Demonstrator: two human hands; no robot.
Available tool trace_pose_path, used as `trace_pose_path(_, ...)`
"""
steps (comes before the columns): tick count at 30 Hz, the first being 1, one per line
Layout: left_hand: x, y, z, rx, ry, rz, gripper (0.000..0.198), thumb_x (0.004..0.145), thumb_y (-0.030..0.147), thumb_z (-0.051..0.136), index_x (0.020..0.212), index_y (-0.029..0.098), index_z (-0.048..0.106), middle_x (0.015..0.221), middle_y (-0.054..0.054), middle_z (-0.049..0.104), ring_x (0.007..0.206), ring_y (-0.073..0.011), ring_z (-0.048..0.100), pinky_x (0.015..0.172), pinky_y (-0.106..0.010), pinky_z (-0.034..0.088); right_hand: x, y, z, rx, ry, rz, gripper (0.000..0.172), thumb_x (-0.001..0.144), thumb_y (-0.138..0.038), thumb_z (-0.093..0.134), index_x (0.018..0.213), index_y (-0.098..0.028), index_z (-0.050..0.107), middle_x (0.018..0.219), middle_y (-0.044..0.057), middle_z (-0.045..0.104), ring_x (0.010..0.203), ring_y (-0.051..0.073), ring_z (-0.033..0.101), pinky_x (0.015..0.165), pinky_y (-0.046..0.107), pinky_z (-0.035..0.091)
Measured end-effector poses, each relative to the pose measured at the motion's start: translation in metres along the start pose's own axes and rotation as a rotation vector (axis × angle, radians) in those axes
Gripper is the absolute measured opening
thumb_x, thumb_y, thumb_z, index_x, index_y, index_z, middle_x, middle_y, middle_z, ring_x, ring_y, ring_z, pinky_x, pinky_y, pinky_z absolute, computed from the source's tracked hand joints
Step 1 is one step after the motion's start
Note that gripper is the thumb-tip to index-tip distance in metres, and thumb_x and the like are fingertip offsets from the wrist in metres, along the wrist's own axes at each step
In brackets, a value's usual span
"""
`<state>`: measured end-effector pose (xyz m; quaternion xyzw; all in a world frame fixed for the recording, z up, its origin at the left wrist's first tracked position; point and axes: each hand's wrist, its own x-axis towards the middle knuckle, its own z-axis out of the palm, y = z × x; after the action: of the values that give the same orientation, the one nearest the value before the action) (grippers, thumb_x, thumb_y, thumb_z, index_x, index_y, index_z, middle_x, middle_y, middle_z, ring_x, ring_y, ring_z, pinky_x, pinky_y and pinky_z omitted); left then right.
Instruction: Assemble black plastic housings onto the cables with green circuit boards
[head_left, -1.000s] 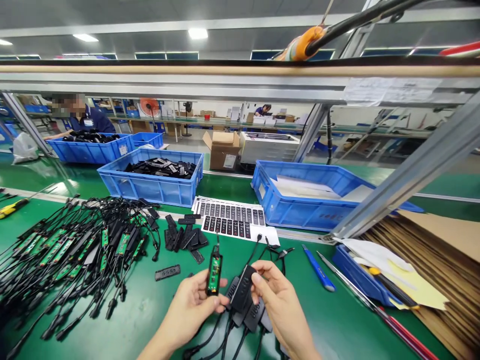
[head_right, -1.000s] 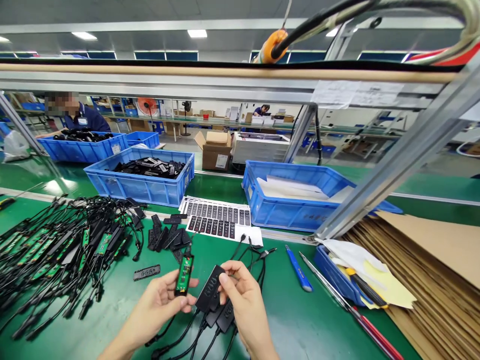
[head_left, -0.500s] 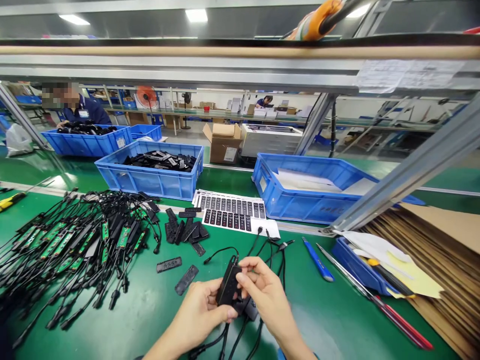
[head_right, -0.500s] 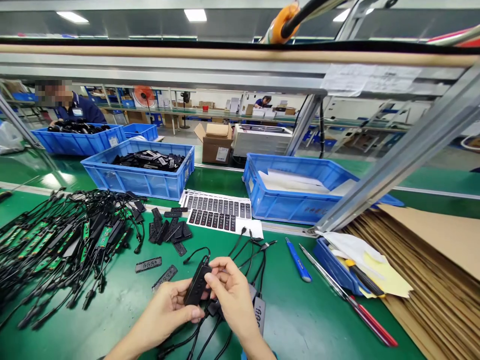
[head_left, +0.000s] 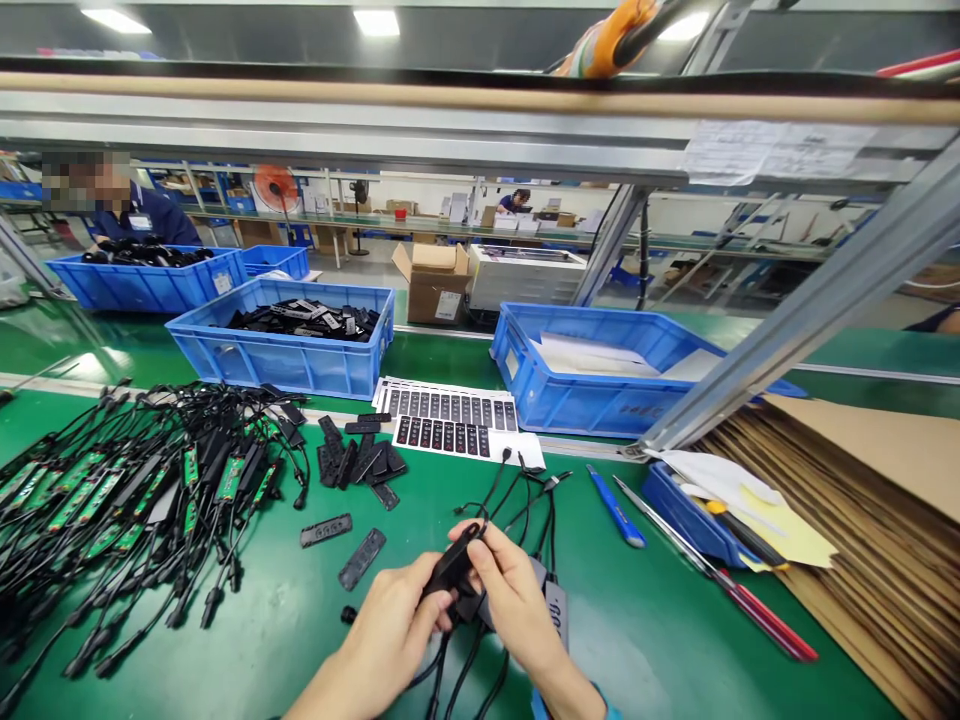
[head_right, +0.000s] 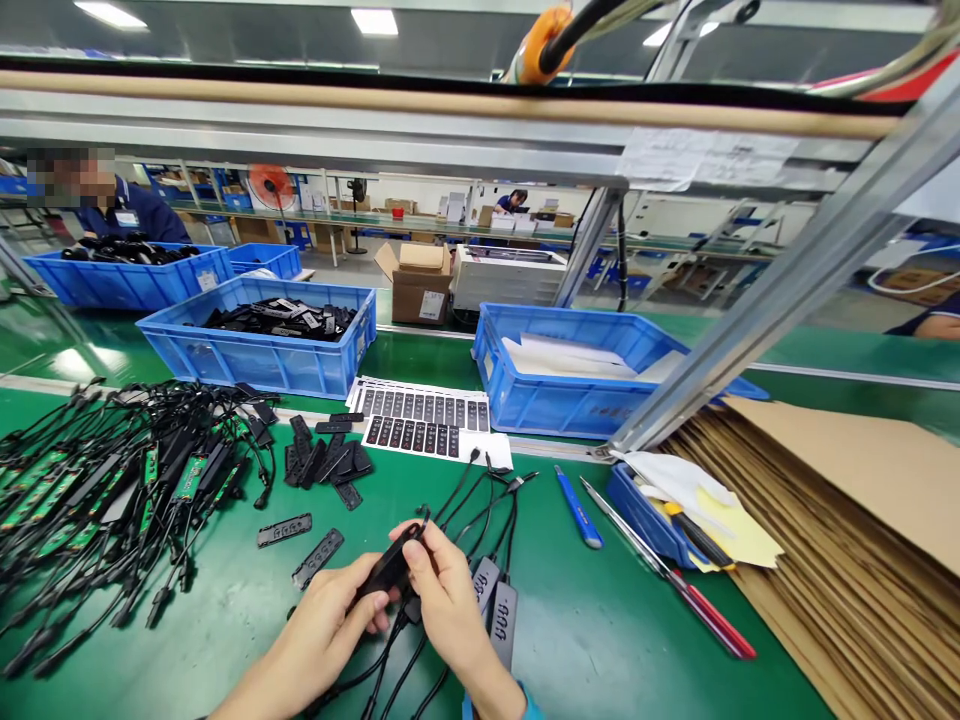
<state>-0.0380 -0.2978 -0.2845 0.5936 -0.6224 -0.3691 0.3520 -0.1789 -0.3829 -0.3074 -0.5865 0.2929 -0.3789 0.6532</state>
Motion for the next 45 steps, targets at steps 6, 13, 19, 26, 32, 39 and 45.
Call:
trace_pose_path(6, 0.012, -0.005, -0.013, 0.092, 0.057, -0.083, 0.024, 0.087, 0.027, 0.058, 0.110, 0.024, 0.063, 0.081, 0.000, 0.058, 0.077, -0.0152, 0.055, 0.068, -0.023, 0.043, 0.024, -0.034, -0.035, 0.265, 0.227, -0.115, 0.036, 0.077, -0.049, 0.073, 0.095, -0.021, 0.060, 0.084, 0.002, 0.057, 0.055, 0.007, 0.039, 0.045, 0.018, 0.033)
trace_pose_path(13, 0.026, -0.003, 0.022, 0.083, -0.040, -0.197, 0.038, 0.075, 0.017, 0.075, 0.110, 0.019, 0.057, 0.103, -0.001, 0.055, 0.061, -0.0075, 0.059, 0.066, -0.022, 0.050, 0.042, -0.015, -0.108, -0.256, 0.441, -0.104, 0.055, 0.070, -0.056, 0.074, 0.103, -0.020, 0.049, 0.072, 0.000, 0.058, 0.050, 0.013, 0.053, 0.037, 0.022, 0.041)
trace_pose_path(19, 0.031, 0.013, 0.025, 0.592, -0.184, -0.133, 0.044, 0.082, 0.041, 0.069, 0.120, 0.024, 0.057, 0.114, -0.007, 0.060, 0.101, -0.0300, 0.063, 0.085, -0.045, 0.054, 0.046, 0.019, -0.142, -0.652, 0.371, 0.079, 0.066, 0.070, -0.060, 0.061, 0.117, -0.016, 0.047, 0.095, 0.014, 0.065, 0.064, 0.026, 0.065, 0.050, 0.036, 0.053)
trace_pose_path(26, 0.057, -0.035, -0.098, 0.930, 0.300, -0.439, 0.029, 0.093, 0.010, 0.038, 0.116, 0.013, 0.056, 0.110, -0.015, 0.061, 0.106, -0.0279, 0.061, 0.085, -0.038, 0.051, 0.047, -0.005, -0.101, -1.071, 0.386, -0.236, 0.055, 0.085, -0.055, 0.044, 0.124, -0.019, 0.053, 0.104, 0.012, 0.061, 0.059, 0.020, 0.059, 0.060, 0.038, 0.049)
trace_pose_path(32, 0.086, -0.103, -0.154, 0.844, 0.435, -0.584, 0.032, 0.091, 0.033, 0.054, 0.113, 0.009, 0.055, 0.101, -0.020, 0.066, 0.099, -0.0312, 0.065, 0.083, -0.039, 0.050, 0.050, 0.002, -0.049, -0.883, 0.122, -0.250, 0.036, 0.089, -0.046, 0.049, 0.111, -0.021, 0.061, 0.092, 0.007, 0.063, 0.052, 0.015, 0.052, 0.053, 0.033, 0.044)
trace_pose_path(39, 0.089, -0.123, -0.155, 0.580, 0.548, -0.472, 0.032, 0.084, 0.021, 0.061, 0.116, 0.015, 0.057, 0.086, -0.005, 0.072, 0.089, -0.0218, 0.067, 0.079, -0.029, 0.050, 0.044, 0.008, -0.023, -0.753, 0.009, -0.228, 0.032, 0.088, -0.042, 0.052, 0.108, -0.020, 0.064, 0.080, 0.005, 0.059, 0.055, 0.016, 0.051, 0.050, 0.030, 0.042)
trace_pose_path(45, 0.071, -0.076, -0.122, 0.404, 0.605, -0.182, 0.020, 0.090, 0.023, 0.051, 0.104, 0.016, 0.064, 0.097, -0.005, 0.070, 0.080, -0.0132, 0.065, 0.076, -0.023, 0.050, 0.038, 0.009, -0.006, -0.391, -0.221, 0.069, 0.046, 0.088, -0.055, 0.050, 0.105, -0.016, 0.066, 0.088, 0.010, 0.062, 0.063, 0.017, 0.055, 0.047, 0.026, 0.043)
